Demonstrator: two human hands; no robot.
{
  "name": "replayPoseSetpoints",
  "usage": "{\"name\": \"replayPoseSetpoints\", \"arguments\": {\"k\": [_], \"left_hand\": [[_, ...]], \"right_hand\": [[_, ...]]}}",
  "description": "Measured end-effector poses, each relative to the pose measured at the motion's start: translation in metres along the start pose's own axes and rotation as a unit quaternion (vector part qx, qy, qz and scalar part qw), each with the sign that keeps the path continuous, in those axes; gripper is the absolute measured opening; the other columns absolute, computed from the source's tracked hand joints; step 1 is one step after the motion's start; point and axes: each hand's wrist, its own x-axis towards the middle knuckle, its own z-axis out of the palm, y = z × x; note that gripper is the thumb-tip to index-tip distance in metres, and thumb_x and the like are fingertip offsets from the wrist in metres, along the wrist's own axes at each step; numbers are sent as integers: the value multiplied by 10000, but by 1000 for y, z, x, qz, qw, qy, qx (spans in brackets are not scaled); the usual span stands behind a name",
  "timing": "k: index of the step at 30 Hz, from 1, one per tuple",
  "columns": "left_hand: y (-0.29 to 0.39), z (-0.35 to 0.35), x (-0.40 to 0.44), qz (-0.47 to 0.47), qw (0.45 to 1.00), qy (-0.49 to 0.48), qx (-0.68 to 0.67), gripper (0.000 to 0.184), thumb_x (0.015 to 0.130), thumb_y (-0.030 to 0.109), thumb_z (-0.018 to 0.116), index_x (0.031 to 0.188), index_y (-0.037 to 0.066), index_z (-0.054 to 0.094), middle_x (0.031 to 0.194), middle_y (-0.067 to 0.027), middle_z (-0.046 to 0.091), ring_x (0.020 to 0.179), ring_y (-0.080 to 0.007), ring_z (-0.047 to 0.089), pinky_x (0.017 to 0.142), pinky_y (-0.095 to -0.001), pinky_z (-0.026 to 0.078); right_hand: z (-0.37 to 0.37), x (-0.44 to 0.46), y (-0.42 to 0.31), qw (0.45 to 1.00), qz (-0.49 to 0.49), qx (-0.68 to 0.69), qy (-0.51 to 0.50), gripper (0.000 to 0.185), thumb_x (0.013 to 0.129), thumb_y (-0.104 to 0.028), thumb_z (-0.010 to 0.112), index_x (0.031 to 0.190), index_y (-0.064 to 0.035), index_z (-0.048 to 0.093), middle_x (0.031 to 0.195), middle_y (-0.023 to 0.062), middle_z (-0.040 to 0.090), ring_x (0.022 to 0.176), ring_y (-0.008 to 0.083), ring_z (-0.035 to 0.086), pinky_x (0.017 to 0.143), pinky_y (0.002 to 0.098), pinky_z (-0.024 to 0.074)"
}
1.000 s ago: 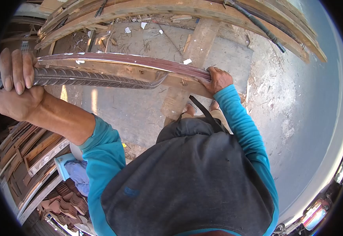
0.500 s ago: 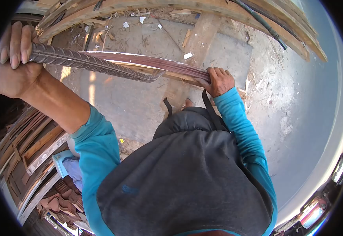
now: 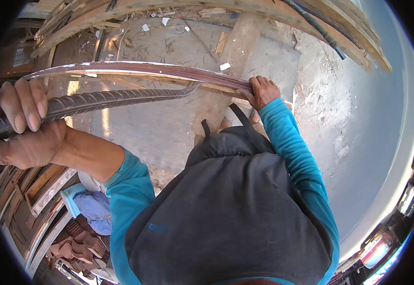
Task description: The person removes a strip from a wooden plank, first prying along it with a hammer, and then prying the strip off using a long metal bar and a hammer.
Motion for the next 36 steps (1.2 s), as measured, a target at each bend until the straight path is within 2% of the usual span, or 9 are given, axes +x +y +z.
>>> {"name": "replayPoseSetpoints", "arguments": {"k": [3, 16, 24, 26, 28, 30, 32, 33, 36], "left_hand": [[25, -10, 11, -18, 1000, -10, -1, 200, 915, 202, 637, 805, 131, 486, 650, 47, 432, 512, -48, 409, 548, -207, 363], [-30, -12, 93, 1, 994, 0, 109, 270, 952, 274, 627, 774, 136, 480, 625, 61, 424, 461, -54, 383, 432, -205, 329], [-13, 10, 109, 39, 988, -113, 94, 305, 1019, 336, 585, 822, 124, 487, 599, 69, 415, 410, -53, 341, 321, -197, 298], [-13, 11, 106, 55, 990, -86, 96, 320, 1021, 334, 582, 803, 126, 472, 589, 63, 403, 408, -52, 342, 319, -197, 298], [-12, 1, 112, 75, 983, -101, 133, 329, 1024, 336, 579, 797, 127, 463, 580, 58, 395, 408, -49, 342, 317, -199, 301], [-17, -6, 118, 98, 976, -122, 150, 321, 1025, 337, 577, 816, 121, 465, 578, 58, 388, 409, -50, 332, 318, -201, 292], [-29, 2, 111, 82, 982, -45, 164, 317, 1023, 335, 581, 819, 118, 471, 580, 58, 390, 413, -50, 337, 324, -202, 296], [-35, 5, 109, 78, 981, -22, 174, 315, 1022, 334, 582, 821, 117, 474, 581, 58, 391, 415, -50, 339, 328, -202, 298], [-47, 7, 108, 68, 977, 23, 202, 309, 1020, 330, 588, 826, 114, 483, 584, 58, 394, 421, -51, 345, 338, -203, 303]], "right_hand": [[-7, 1, -8, 999, 14, -8, -42, 478, 837, -503, 726, 985, -62, 617, 912, 126, 637, 893, 323, 653, 805, 417, 517], [2, 26, 1, 999, 13, -36, -30, 483, 808, -527, 744, 870, -78, 575, 813, 108, 621, 799, 307, 647, 730, 414, 514], [-7, 32, 4, 993, 44, 19, -106, 489, 859, -524, 692, 927, -56, 566, 866, 143, 635, 825, 344, 651, 760, 431, 517], [-13, 33, 4, 987, 67, 12, -145, 543, 856, -576, 681, 992, -57, 597, 898, 155, 656, 855, 351, 664, 799, 432, 524], [-30, 39, 6, 965, 141, 160, -151, 540, 854, -535, 715, 1088, -58, 619, 982, 167, 663, 932, 350, 660, 854, 434, 515], [-47, 55, 33, 995, 22, 76, 66, 504, 836, -427, 777, 1147, -61, 624, 1072, 166, 653, 1006, 348, 635, 898, 439, 498], [-73, 90, 75, 970, 45, 6, 238, 475, 820, -347, 799, 1170, -86, 613, 1171, 157, 620, 1118, 353, 567, 984, 473, 436], [-87, 107, 99, 956, 76, -59, 277, 474, 836, -349, 780, 1205, -105, 609, 1221, 169, 593, 1135, 366, 552, 998, 483, 425], [-101, 138, 176, 942, 209, -165, 202, 476, 861, -309, 743, 1274, -143, 575, 1335, 200, 530, 1241, 397, 514, 1026, 506, 425]]}}
